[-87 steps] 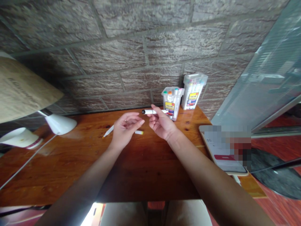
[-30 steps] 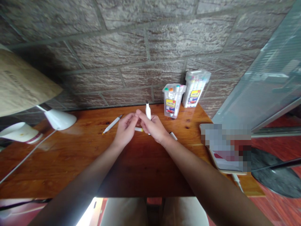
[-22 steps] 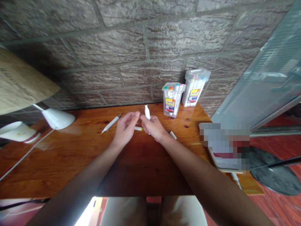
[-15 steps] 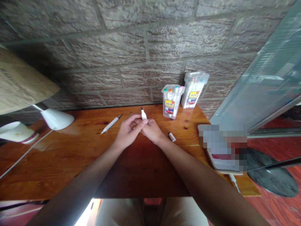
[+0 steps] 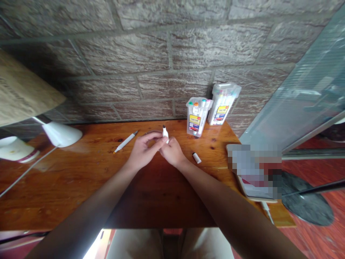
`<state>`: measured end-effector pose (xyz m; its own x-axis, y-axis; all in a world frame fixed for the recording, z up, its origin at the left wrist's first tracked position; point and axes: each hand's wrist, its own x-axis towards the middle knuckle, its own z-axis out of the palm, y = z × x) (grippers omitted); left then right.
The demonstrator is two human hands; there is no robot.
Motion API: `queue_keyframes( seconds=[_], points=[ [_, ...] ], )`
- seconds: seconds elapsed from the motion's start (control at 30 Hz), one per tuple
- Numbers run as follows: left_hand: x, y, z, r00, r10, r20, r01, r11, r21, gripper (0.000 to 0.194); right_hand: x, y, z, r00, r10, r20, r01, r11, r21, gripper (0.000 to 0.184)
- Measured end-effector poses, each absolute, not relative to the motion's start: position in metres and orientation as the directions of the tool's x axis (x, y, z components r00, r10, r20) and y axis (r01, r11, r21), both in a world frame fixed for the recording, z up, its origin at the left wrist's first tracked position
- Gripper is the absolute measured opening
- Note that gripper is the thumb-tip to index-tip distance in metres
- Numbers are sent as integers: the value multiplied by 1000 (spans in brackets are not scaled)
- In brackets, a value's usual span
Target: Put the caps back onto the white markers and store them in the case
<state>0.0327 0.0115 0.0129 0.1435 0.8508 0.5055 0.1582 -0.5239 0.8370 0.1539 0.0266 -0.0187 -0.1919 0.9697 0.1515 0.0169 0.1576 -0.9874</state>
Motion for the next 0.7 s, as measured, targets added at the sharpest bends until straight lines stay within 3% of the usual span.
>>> queue_keyframes(
  seconds=[0.2, 0.37, 0.57, 0.7],
  points=[
    [22, 22, 14, -209, 878, 431, 73, -426, 902, 53, 152, 21, -8, -198, 974, 108, 42, 118, -992, 43],
    [20, 28, 7, -296, 883, 365, 38, -371, 928, 59, 151, 18, -13, -180, 973, 147, 164, 177, -971, 46],
    [24, 20, 7, -147, 882, 448, 138, -430, 892, 55, 155, 17, -15, -153, 974, 169, 229, 202, -952, 45],
    [26, 13, 11, 124, 789, 601, 232, -612, 756, 30, 166, 14, -12, -116, 969, 218, 317, 244, -917, 38]
  ],
)
